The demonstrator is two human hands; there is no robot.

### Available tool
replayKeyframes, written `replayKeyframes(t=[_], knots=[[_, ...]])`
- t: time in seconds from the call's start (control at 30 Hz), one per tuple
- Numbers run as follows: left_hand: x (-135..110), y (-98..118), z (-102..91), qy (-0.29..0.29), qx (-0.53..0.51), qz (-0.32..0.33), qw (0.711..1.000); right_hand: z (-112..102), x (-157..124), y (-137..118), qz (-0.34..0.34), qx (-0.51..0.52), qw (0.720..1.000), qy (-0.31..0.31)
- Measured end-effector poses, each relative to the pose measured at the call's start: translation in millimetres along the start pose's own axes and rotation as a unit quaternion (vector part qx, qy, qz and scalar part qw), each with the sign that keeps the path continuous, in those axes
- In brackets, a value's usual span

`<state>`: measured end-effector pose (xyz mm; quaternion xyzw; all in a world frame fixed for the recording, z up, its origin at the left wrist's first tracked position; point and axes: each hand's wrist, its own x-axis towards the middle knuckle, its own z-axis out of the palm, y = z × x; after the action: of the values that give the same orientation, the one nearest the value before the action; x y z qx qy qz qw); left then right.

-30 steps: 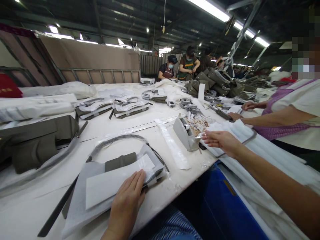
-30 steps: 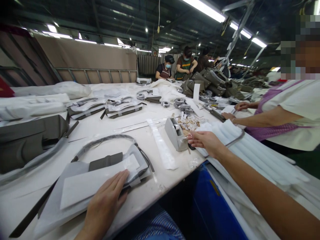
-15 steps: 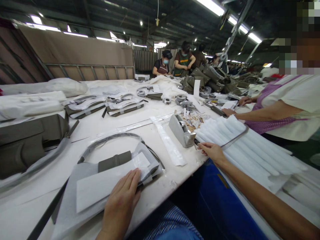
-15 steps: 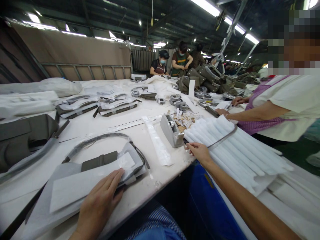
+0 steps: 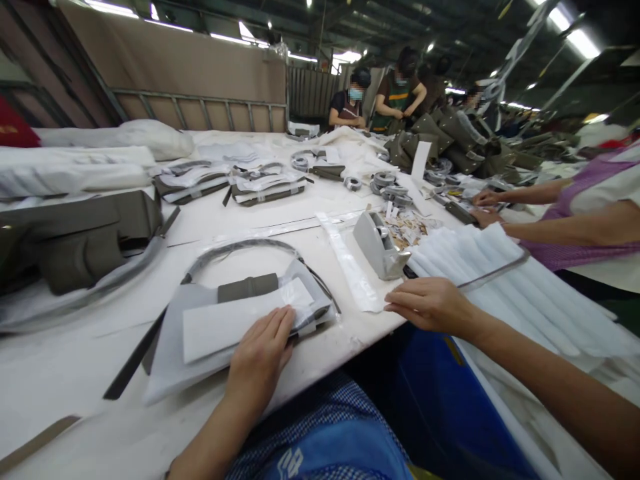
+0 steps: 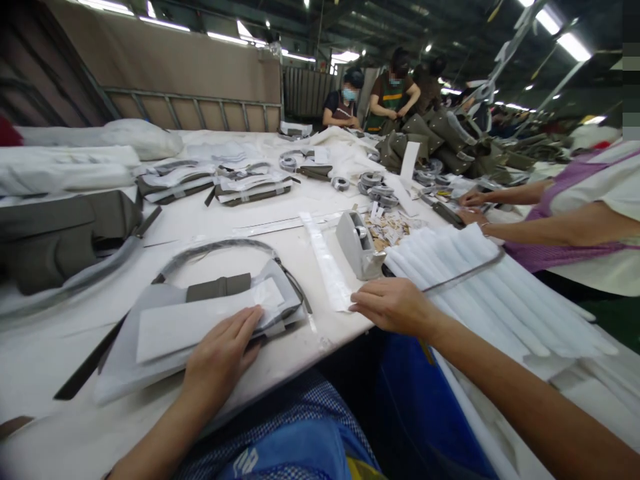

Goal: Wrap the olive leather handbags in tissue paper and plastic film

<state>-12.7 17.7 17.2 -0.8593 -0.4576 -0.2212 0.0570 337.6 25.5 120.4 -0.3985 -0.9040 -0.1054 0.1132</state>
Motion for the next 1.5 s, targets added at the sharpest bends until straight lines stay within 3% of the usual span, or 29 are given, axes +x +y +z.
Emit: replayKeyframes(t=[0.23, 0.47, 0.67, 0.9, 1.03, 1.17, 1.3, 1.5], knots=[[2.6, 4.0, -1.9, 0.003, -0.038, -0.029, 0.999, 18.7, 102.6, -40.8, -0.146, 0.09, 0.979, -0.106], [3.9, 5.4, -2.6, 0.013, -0.049, -0.028, 0.998, 34.5, 159.2, -51.5, -0.224, 0.078, 0.953, -0.19], [4.3, 5.0, -2.6, 0.02, -0.052, -0.022, 0.998, 43.5, 184.9, -55.5, -0.228, 0.061, 0.938, -0.256], [1.1, 3.6, 3.5, 0.028, -0.053, -0.021, 0.998, 55.8, 209.2, -59.3, -0.265, 0.045, 0.901, -0.34], [1.1, 3.8, 2.2, 0.028, -0.049, -0.018, 0.998, 59.2, 217.9, -52.4, -0.278, 0.116, 0.873, -0.383], [1.1, 3.6, 2.9, 0.024, -0.055, -0.024, 0.998, 56.6, 223.8, -46.4, -0.248, 0.185, 0.847, -0.432], [0.5, 2.7, 5.6, 0.036, -0.055, -0.022, 0.998, 49.8, 231.4, -53.7, -0.223, 0.108, 0.858, -0.45], [-1.0, 2.6, 9.2, 0.038, -0.045, -0.017, 0.998, 46.1, 239.1, -78.8, -0.268, -0.034, 0.862, -0.429]])
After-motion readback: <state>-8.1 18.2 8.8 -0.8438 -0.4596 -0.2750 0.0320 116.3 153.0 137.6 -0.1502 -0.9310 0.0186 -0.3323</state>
